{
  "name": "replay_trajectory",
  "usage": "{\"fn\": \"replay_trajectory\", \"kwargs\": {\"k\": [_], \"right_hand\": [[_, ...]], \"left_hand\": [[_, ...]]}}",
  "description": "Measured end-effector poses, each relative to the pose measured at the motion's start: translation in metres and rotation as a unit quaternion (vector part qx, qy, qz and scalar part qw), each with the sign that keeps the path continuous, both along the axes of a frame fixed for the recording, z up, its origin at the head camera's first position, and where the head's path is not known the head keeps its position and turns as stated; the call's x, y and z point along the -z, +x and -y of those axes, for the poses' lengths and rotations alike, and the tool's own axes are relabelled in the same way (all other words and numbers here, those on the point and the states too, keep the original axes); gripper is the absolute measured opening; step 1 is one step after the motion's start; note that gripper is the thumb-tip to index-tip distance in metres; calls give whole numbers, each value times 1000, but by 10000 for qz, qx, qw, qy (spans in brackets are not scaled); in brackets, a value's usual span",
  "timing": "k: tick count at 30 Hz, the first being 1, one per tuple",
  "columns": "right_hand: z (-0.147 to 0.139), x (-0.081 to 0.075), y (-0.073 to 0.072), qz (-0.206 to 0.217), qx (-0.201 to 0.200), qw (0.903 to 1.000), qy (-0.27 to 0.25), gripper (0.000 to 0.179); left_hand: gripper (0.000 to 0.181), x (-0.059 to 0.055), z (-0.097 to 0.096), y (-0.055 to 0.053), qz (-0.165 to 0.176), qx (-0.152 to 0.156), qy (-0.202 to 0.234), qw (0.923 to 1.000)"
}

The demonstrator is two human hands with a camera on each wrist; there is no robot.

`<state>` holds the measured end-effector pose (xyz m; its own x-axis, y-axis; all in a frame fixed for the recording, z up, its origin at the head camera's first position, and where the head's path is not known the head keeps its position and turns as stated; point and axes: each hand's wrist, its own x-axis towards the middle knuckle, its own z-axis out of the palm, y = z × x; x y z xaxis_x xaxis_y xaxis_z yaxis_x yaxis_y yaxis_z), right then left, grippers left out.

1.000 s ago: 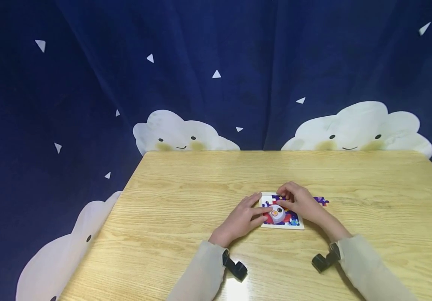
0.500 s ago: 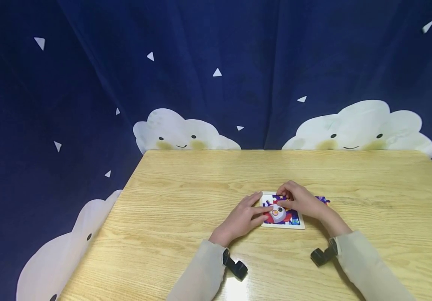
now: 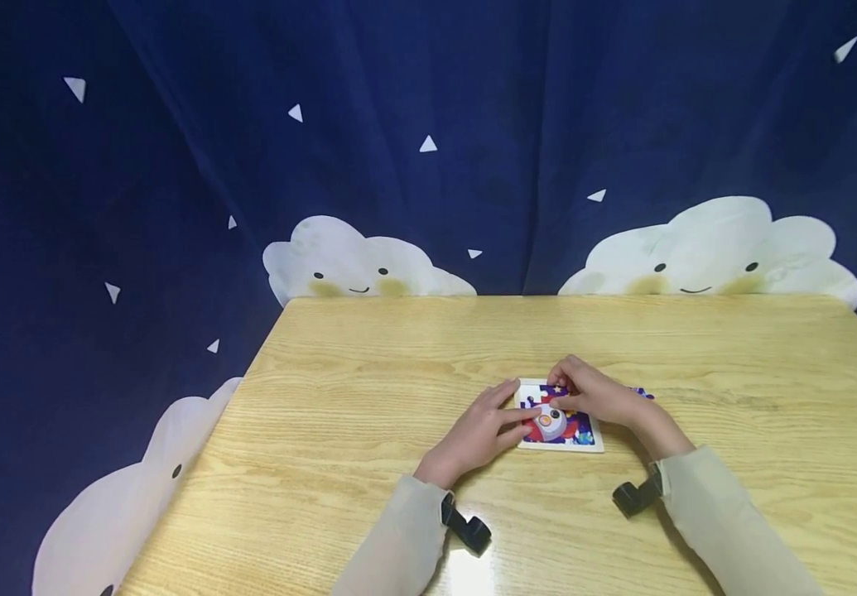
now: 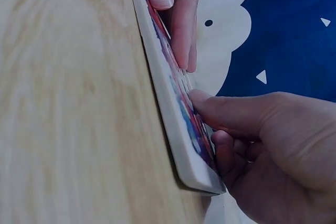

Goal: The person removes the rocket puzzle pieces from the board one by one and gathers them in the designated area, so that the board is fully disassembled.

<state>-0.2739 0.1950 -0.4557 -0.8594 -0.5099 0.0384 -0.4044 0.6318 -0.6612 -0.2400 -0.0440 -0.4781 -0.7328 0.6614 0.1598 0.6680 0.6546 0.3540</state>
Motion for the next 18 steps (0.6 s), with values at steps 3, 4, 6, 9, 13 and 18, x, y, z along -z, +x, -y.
{"fn": "replay_trajectory", "kwargs": {"k": [3, 4, 6, 9, 13, 18], "right_hand": [[0, 1, -1, 32, -8, 10000, -33, 21], [-1, 2, 0, 32, 7, 10000, -42, 21], [-1, 4, 0, 10, 28, 10000, -61, 21], [-2, 6, 0, -32, 57, 9999, -79, 21], [-3, 8, 0, -162, 19, 9998, -85, 22], [-3, 10, 3, -344, 80, 9993, -114, 22]], "left_hand": [[37, 1, 0, 0, -2, 13, 22, 10000], [37, 1, 0, 0, 2, 19, 46, 10000], [37, 2, 0, 0, 24, 16, 73, 10000], [37, 1, 0, 0, 9, 14, 85, 10000], [36, 0, 0, 0, -99, 9, 15, 9999], [37, 0, 0, 0, 30, -9, 9, 10000]]}}
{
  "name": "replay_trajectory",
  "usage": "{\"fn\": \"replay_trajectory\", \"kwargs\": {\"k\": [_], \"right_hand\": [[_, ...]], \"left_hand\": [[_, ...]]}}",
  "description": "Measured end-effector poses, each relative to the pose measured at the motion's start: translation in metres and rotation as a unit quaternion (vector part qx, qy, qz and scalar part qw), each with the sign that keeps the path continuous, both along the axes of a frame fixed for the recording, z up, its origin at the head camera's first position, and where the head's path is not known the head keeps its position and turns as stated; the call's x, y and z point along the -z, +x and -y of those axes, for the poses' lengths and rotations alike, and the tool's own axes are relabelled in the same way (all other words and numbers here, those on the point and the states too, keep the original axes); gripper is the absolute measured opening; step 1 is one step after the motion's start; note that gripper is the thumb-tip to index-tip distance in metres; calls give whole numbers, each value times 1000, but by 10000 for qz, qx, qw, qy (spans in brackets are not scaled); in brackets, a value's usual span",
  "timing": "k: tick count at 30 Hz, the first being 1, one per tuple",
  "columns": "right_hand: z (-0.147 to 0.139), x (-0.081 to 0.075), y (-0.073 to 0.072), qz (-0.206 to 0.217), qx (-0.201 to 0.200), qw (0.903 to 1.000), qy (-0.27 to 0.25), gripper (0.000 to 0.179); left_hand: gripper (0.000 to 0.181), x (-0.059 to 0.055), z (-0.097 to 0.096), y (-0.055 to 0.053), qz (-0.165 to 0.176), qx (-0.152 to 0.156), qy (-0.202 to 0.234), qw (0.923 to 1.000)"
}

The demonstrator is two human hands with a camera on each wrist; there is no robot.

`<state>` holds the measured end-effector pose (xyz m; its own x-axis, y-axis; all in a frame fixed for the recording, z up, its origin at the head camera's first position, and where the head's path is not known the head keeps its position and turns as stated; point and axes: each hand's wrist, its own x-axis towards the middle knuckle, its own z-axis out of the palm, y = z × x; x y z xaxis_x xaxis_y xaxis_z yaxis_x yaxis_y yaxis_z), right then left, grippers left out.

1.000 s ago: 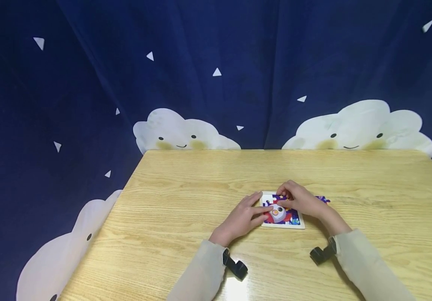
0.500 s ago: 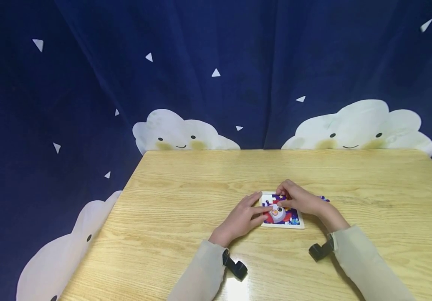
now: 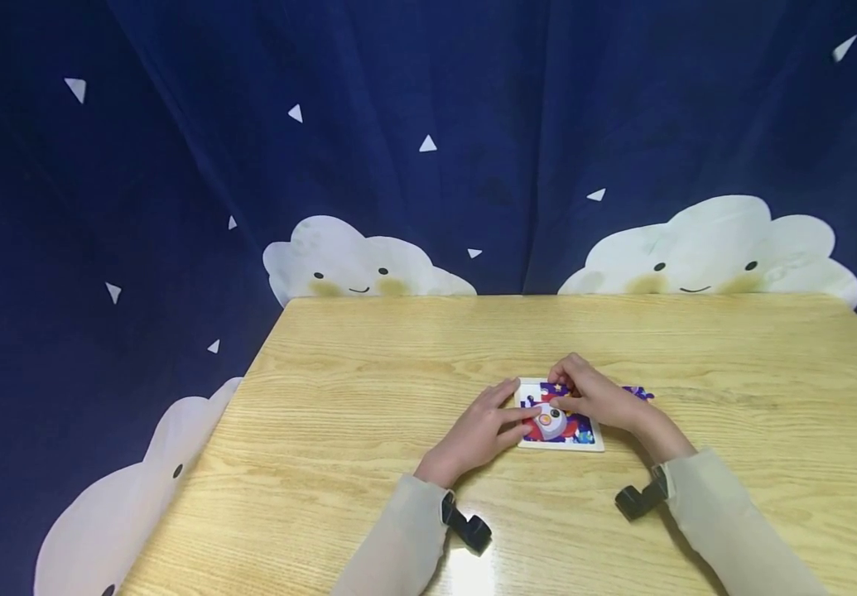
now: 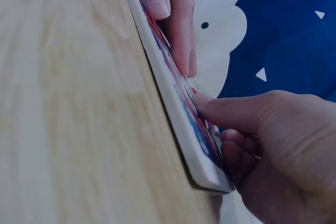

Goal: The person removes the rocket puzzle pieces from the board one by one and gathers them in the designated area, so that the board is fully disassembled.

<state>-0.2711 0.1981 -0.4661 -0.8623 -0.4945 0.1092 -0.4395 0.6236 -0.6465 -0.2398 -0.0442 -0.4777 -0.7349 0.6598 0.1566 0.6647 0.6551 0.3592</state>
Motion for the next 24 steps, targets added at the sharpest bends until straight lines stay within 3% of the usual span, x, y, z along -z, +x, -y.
{"fn": "replay_trajectory", "kwargs": {"k": [12, 24], "right_hand": [[2, 9, 7, -918, 66, 9956, -179, 26], [2, 14, 10, -1136, 248, 9917, -542, 27]], "left_hand": [[37, -1, 0, 1, 59, 48, -3, 10000], [37, -1, 0, -1, 17, 10, -85, 10000]]}}
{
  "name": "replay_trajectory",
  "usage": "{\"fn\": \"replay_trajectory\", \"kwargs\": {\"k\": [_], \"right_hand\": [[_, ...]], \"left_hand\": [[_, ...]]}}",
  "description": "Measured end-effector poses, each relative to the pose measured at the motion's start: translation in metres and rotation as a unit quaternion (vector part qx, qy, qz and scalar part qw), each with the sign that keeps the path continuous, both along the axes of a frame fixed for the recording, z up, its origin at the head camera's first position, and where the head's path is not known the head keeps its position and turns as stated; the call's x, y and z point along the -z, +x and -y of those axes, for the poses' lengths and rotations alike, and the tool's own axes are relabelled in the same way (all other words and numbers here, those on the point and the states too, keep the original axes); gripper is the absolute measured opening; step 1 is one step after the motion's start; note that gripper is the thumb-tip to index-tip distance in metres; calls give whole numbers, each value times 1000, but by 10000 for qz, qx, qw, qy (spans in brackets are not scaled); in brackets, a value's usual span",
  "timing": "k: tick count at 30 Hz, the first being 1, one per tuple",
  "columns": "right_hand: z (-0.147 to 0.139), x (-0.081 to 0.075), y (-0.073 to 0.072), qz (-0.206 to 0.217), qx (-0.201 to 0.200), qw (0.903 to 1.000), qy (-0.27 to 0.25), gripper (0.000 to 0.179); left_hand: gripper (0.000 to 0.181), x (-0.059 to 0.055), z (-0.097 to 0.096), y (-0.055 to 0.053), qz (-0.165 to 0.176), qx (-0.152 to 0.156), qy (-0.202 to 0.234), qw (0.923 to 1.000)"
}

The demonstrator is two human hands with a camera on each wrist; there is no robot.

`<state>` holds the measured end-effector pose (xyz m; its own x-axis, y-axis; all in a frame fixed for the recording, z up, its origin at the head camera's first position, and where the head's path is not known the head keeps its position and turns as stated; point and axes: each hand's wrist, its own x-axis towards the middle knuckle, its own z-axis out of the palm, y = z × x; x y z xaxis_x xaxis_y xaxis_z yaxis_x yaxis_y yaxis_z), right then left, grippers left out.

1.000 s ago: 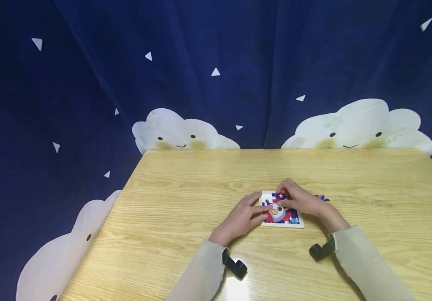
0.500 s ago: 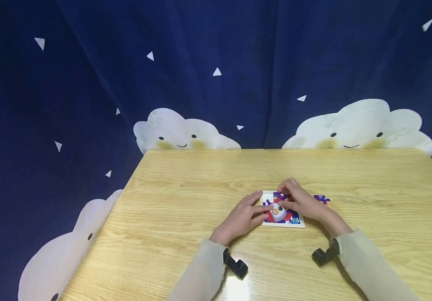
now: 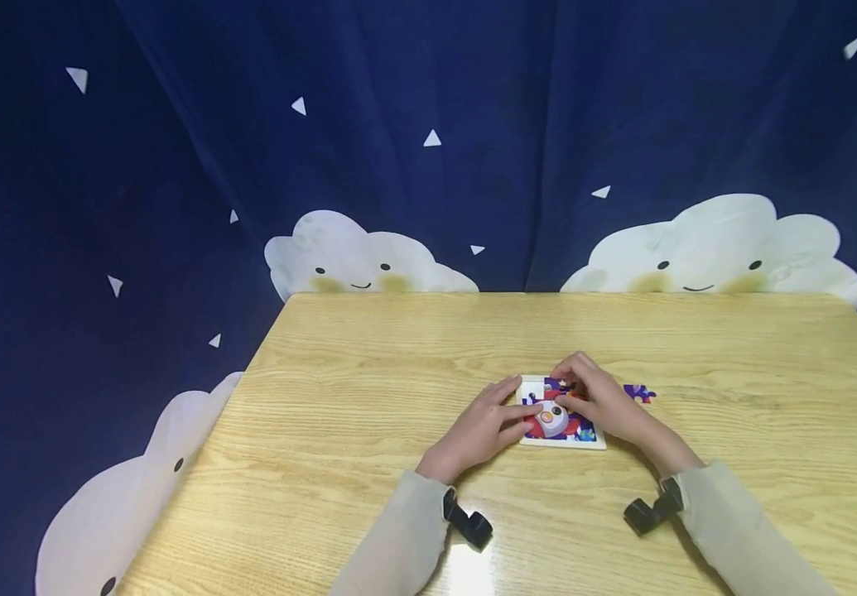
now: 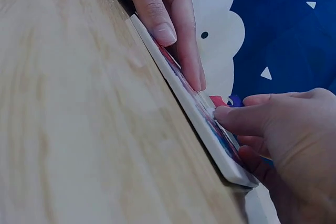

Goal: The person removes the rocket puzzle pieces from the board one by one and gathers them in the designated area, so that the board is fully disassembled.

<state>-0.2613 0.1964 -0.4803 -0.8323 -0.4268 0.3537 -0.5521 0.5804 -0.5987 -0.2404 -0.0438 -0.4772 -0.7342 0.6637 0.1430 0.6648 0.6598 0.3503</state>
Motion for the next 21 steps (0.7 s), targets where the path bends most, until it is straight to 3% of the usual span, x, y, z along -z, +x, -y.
{"fn": "replay_trajectory", "kwargs": {"k": [10, 21], "right_hand": [[-1, 1, -1, -198, -220, 9993, -228, 29], [-2, -3, -2, 594, 235, 9955, -697, 21]], "left_hand": [[36, 2, 1, -1, -167, 84, 88, 9998], [37, 1, 0, -1, 29, 2, 12, 10000]]}}
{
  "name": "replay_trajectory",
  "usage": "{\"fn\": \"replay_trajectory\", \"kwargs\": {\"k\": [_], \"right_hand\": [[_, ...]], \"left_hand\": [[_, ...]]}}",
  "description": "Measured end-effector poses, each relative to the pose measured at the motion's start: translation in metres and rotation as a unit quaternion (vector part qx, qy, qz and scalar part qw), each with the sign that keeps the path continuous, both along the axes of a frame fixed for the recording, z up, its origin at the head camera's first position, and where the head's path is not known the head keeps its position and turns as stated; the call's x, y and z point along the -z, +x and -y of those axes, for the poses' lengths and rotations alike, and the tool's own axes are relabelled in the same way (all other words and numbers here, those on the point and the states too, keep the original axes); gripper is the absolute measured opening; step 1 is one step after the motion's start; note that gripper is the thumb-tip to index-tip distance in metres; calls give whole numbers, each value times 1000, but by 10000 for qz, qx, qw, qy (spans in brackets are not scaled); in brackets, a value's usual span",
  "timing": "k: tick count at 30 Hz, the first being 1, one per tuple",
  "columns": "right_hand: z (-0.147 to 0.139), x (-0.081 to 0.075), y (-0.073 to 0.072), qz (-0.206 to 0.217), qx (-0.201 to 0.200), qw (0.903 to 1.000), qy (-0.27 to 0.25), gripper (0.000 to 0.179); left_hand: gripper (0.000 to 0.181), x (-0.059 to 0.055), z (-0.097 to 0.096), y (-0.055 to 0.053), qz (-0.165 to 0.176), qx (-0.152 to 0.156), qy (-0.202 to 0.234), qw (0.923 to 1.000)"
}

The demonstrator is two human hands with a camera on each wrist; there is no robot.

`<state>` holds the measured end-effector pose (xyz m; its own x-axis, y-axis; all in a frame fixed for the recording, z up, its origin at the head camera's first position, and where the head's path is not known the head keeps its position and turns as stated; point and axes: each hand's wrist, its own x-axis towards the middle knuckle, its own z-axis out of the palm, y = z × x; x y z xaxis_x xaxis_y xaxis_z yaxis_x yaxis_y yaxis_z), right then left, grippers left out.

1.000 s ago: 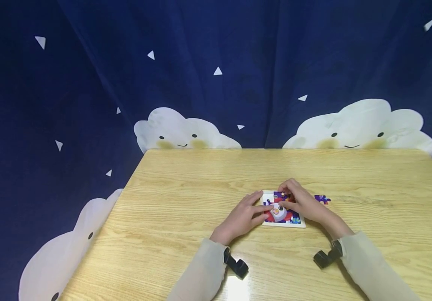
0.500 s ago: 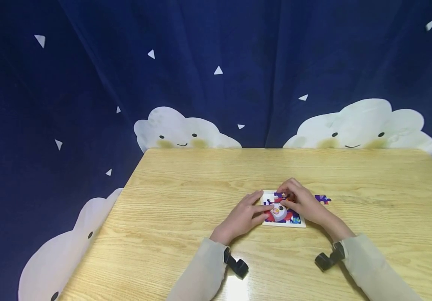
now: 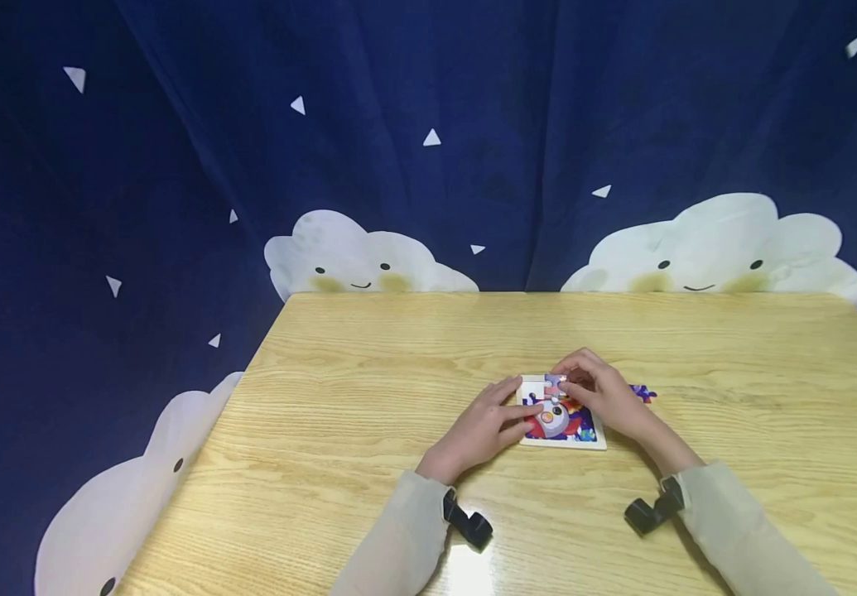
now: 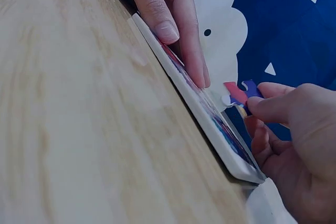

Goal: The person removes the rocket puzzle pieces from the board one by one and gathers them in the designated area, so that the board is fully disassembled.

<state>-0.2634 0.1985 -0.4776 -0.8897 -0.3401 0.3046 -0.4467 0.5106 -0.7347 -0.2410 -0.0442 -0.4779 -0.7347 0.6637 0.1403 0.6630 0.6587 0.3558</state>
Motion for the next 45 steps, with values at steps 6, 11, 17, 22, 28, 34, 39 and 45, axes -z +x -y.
{"fn": "replay_trajectory", "kwargs": {"k": [6, 11, 17, 22, 28, 34, 39, 45], "right_hand": [[-2, -1, -2, 205, 57, 9997, -81, 19], [-6, -3, -1, 398, 186, 9990, -109, 19], [-16, -4, 3, 290, 280, 9990, -205, 19], [-28, -2, 6, 131, 458, 9987, -169, 18], [-44, -1, 10, -16, 598, 9982, -108, 19], [-58, -1, 13, -79, 689, 9975, -108, 19], [-70, 1, 17, 27, 774, 9970, -54, 20], [-84, -1, 21, 119, 894, 9959, 80, 20]], "left_hand": [[38, 0, 1, 0, 63, -15, 54, 10000], [37, 0, 1, 0, 59, -13, 55, 10000], [37, -1, 1, 1, 55, 0, 68, 10000], [37, -1, 1, 1, 65, 18, 82, 9999], [37, -1, 1, 1, 88, 9, 86, 9999], [37, 0, 1, 0, 25, 16, 98, 9999], [37, 0, 2, 0, 47, 10, 109, 9999], [37, -1, 2, 1, 66, 13, 96, 9999]]}}
